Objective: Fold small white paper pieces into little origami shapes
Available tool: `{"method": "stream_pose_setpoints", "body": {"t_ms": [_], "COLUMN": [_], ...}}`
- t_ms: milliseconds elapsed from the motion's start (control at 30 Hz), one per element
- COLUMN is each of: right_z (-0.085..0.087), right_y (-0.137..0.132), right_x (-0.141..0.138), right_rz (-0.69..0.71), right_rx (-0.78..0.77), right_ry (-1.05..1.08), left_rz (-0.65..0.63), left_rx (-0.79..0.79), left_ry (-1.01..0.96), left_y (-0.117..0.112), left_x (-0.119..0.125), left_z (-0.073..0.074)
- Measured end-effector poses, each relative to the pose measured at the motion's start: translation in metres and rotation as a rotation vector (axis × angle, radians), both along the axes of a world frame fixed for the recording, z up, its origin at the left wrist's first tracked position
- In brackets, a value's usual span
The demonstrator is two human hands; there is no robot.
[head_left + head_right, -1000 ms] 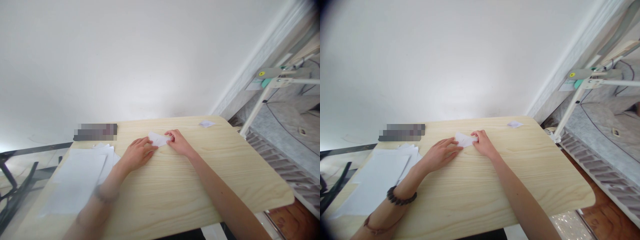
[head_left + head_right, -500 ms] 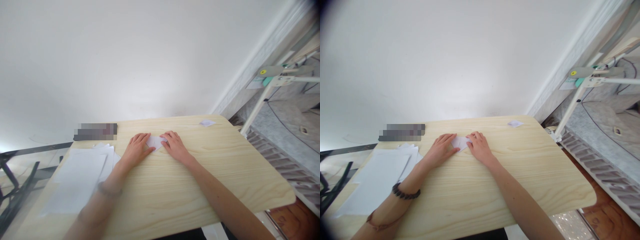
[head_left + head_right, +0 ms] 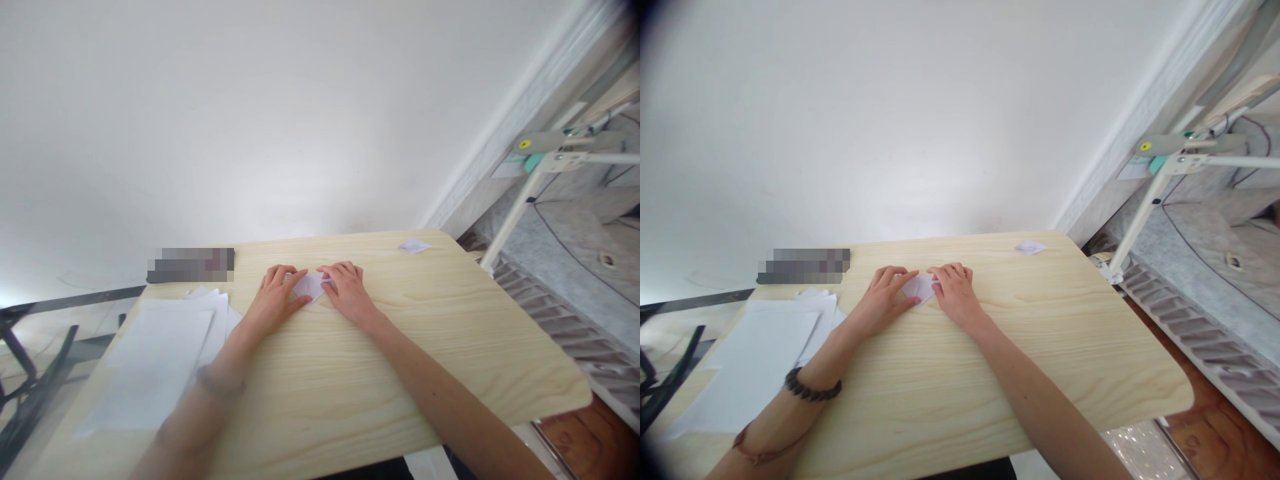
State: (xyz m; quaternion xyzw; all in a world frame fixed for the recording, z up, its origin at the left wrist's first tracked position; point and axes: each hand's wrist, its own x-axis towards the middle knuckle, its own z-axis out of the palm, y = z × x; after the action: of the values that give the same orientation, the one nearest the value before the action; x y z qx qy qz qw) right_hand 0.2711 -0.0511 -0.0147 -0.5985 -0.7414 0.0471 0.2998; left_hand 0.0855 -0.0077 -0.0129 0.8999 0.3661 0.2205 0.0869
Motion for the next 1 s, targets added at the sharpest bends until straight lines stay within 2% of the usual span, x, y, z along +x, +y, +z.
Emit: {"method": "stream_pose_setpoints", "body": {"t_ms": [267,433,533,767,1000], "right_z": [-0.001,0.008,0.010,0.010,0.009], "right_y": [-0.002,-0.005,-0.006,-0.008,-0.006], "right_x": [0.003,0.007,0.009,0.010,0.018], "right_rz": [-0.019,0.114,0.146,0.118,0.063], "right_rx": [0.012,0.003,-0.004,0.014,0.040], "right_ry": [-0.087,-0.195,-0.222,-0.187,-0.210], "left_rz": [-0.015,0.001,0.018,0.021,0.118], "left_rx": [0.010,0.043,0.075,0.136,0.144], "left_ry": [0.013,0.068,0.105,0.177,0.226], "left_y": [-0.002,-0.003,-0.004,-0.010,-0.016], "left_x": [0.001,0.002,0.002,0.001,0.004], "left_z": [0.005,0.007,0.008,0.009,0.012]}}
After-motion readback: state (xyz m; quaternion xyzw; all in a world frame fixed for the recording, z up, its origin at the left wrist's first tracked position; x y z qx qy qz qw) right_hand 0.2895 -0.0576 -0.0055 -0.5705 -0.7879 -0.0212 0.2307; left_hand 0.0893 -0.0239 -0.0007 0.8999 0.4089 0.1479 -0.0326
